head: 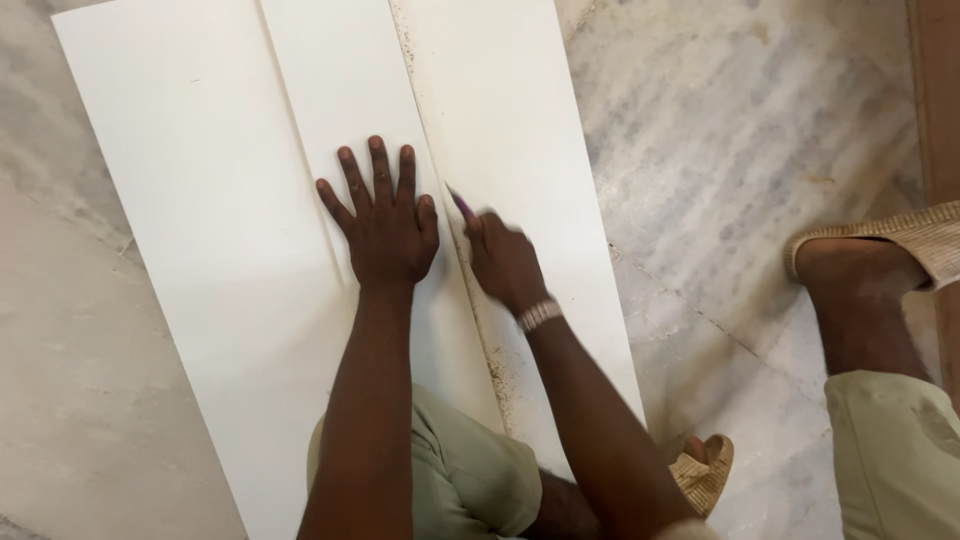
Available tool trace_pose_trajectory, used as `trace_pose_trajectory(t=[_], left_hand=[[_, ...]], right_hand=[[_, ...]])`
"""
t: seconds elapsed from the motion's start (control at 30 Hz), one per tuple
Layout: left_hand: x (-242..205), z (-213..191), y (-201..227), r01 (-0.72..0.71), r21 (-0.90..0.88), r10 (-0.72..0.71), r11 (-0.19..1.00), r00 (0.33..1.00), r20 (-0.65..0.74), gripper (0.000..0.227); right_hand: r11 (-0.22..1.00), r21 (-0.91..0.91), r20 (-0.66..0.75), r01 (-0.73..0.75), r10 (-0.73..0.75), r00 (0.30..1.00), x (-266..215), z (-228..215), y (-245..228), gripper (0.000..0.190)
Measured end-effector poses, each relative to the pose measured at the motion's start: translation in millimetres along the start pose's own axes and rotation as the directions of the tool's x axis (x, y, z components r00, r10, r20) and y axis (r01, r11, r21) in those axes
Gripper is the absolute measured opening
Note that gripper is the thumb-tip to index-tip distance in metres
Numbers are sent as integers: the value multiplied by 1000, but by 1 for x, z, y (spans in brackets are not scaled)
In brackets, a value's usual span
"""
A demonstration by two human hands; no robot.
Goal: The person cuts a white wooden board into two pieces using a small purple utility knife.
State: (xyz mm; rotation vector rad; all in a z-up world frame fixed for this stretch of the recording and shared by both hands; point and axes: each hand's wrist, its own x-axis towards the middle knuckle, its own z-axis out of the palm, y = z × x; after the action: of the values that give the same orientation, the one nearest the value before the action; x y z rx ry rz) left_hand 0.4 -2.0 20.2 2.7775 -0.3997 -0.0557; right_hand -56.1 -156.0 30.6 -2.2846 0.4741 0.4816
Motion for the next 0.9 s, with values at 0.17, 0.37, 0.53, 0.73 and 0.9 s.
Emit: trace_pose_trajectory(t=[0.17,0.37,0.53,0.73,0.9], left_hand=[[2,-2,1,-6,16,6,1000,1000,1,61],[1,-2,2,-15,14,15,1000,1000,12,61],[0,2,-1,-53,42,56,998,996,-65,59],[4,3,-6,-46,37,49,998,995,-85,61],[59,-4,-25,-162,-2,162,987,987,-1,61]], right_hand=[[994,-102,-50,41,-46,998,55,8,-17,49],[969,-227,216,-94,144,966,-45,7,6,43],[968,-190,247,-166,211,946,-124,16,32,39],[961,130,128,-244,228,965,-55,1,17,40],[959,251,-102,131,-109,989,73,-7,-28,40]])
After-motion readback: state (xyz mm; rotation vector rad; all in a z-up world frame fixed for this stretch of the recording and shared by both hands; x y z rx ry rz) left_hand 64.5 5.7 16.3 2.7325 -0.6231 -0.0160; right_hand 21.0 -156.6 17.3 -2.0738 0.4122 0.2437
